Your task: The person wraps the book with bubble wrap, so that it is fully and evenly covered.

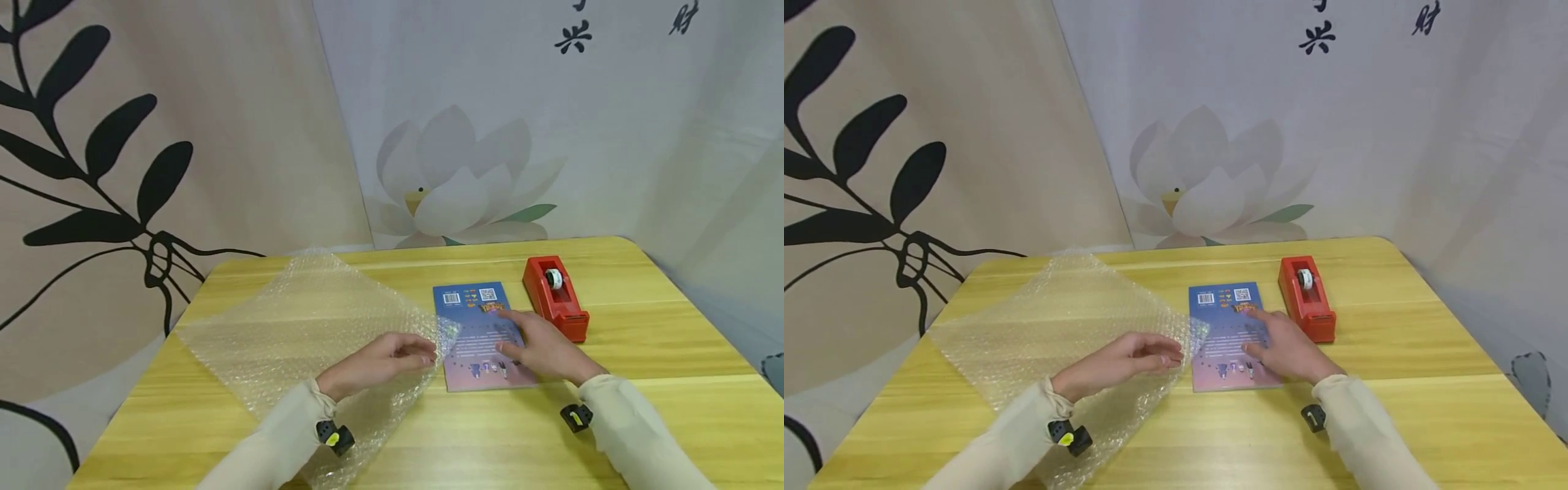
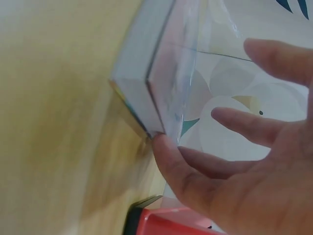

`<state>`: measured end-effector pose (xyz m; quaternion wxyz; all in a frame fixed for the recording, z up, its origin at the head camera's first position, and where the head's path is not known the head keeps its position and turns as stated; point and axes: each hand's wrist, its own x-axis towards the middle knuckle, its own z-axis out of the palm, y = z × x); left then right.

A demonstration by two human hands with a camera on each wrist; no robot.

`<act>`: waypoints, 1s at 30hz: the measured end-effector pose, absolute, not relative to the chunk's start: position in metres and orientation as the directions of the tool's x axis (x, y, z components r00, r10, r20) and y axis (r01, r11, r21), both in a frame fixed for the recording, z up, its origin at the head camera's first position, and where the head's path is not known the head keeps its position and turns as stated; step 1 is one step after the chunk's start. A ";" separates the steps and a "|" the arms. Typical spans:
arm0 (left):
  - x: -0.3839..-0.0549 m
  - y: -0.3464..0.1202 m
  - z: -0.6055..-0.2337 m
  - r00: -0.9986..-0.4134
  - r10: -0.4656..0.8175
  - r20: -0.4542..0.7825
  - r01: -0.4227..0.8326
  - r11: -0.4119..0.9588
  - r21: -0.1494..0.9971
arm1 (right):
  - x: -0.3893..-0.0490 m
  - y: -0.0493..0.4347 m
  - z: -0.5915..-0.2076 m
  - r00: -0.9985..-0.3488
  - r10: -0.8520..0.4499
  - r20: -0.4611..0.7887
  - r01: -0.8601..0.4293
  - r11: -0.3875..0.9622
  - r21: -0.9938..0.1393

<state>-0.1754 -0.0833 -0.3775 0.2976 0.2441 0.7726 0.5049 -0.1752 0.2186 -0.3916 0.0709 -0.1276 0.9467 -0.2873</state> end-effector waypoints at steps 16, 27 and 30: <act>-0.159 -0.055 -0.385 -0.675 0.703 -0.223 0.249 0.502 0.828 | -0.162 0.225 -0.396 -0.959 -0.247 -0.141 -0.126 0.812 -0.570; -0.138 -0.031 -0.392 -0.835 0.515 -0.195 0.142 0.545 0.827 | -0.155 0.231 -0.395 -0.960 -0.231 -0.158 -0.076 0.759 -0.647; -0.136 -0.026 -0.392 -0.848 0.491 -0.202 0.105 0.529 0.842 | -0.155 0.231 -0.395 -0.962 -0.223 -0.157 -0.068 0.752 -0.655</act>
